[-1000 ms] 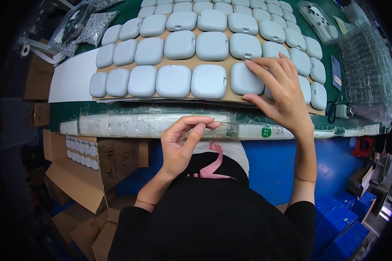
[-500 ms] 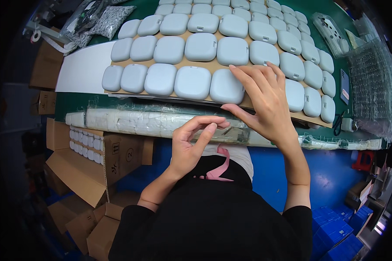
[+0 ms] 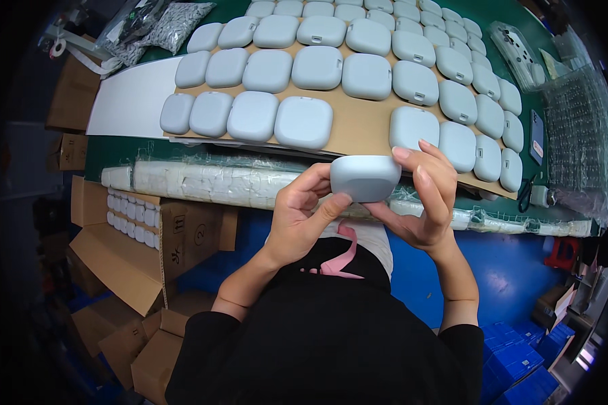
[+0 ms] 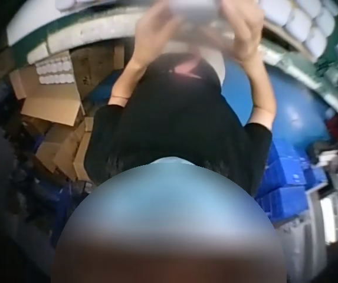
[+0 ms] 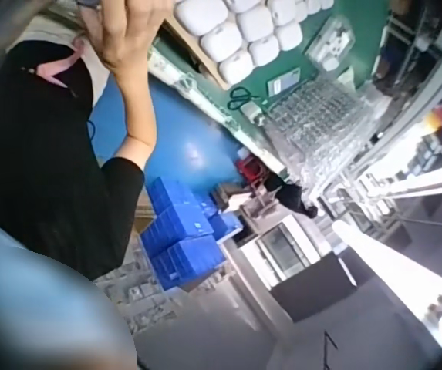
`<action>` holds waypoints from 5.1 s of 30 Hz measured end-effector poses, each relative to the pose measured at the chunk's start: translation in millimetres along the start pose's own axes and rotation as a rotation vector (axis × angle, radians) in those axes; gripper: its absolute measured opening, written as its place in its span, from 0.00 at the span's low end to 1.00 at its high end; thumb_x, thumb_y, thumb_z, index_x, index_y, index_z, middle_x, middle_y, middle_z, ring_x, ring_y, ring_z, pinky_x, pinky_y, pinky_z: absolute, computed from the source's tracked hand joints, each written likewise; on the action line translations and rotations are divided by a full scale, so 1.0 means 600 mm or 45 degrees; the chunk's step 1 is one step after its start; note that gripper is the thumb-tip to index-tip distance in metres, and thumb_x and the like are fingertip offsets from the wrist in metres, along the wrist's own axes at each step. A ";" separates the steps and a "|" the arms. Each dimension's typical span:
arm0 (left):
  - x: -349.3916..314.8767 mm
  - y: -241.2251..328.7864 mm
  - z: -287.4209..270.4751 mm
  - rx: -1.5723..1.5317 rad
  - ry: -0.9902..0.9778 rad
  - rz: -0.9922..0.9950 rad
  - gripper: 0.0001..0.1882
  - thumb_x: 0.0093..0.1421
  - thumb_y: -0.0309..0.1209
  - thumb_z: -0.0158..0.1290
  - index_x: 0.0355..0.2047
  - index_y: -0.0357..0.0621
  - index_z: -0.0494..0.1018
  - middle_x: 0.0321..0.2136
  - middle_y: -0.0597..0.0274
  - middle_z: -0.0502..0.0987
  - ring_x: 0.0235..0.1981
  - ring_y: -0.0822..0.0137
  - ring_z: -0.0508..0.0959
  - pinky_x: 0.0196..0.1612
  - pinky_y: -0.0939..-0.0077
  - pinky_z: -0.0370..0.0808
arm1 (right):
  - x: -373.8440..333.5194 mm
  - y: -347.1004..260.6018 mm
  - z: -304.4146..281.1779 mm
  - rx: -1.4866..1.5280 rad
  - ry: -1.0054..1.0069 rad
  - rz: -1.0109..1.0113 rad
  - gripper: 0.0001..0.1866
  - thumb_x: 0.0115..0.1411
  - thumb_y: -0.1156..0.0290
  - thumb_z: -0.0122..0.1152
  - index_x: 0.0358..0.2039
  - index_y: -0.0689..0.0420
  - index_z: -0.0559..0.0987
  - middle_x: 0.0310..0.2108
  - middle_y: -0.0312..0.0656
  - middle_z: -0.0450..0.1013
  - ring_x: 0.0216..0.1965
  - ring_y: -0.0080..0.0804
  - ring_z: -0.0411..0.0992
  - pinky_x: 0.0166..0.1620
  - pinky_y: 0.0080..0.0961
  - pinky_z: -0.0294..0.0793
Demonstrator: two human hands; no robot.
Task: The recorder is unpacking small white electronic cases from a cardboard box, inspecting each one individually, and arranging them in neat rows on a workbench.
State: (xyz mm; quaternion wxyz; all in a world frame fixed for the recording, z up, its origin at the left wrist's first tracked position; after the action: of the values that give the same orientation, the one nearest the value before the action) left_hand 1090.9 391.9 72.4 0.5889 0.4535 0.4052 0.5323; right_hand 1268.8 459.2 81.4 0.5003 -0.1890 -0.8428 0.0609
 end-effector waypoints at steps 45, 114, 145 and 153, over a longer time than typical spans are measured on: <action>0.004 0.035 0.038 -0.171 -0.316 -0.159 0.60 0.58 0.71 0.05 0.64 0.24 0.52 0.58 0.34 0.66 0.59 0.44 0.69 0.65 0.54 0.60 | -0.034 0.002 -0.028 0.939 -0.035 0.848 0.41 0.47 0.72 0.73 0.61 0.62 0.64 0.60 0.52 0.64 0.60 0.44 0.65 0.64 0.38 0.64; -0.024 0.011 -0.033 -0.021 0.176 -0.017 0.25 0.71 0.38 0.31 0.49 0.28 0.71 0.41 0.42 0.79 0.43 0.60 0.80 0.52 0.72 0.73 | 0.053 0.034 0.020 -0.369 -0.468 0.298 0.27 0.51 0.63 0.69 0.51 0.57 0.75 0.55 0.44 0.68 0.53 0.39 0.66 0.67 0.53 0.50; -0.046 0.023 -0.087 -0.155 0.300 0.085 0.13 0.61 0.21 0.53 0.46 0.33 0.73 0.42 0.51 0.79 0.41 0.65 0.78 0.50 0.73 0.73 | 0.049 -0.040 0.071 0.095 -0.224 -0.020 0.31 0.51 0.70 0.69 0.56 0.57 0.70 0.47 0.43 0.73 0.45 0.37 0.72 0.59 0.41 0.68; -0.040 0.016 -0.075 0.057 0.107 0.263 0.13 0.54 0.18 0.60 0.41 0.37 0.75 0.42 0.53 0.79 0.40 0.67 0.78 0.49 0.75 0.74 | 0.017 -0.030 0.056 0.082 -0.041 0.030 0.45 0.45 0.74 0.75 0.60 0.52 0.58 0.52 0.49 0.70 0.48 0.39 0.73 0.51 0.35 0.75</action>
State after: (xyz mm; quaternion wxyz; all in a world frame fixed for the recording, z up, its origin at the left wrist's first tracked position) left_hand 1042.6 373.2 69.6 0.5032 0.4831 0.3922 0.5996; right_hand 1230.9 449.5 78.4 0.4918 -0.1818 -0.8460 0.0968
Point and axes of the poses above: each hand's wrist, its own x-axis towards the middle knuckle, its own z-axis out of the palm, y = z × x, the point moved 2 cm from there along x, towards the middle knuckle
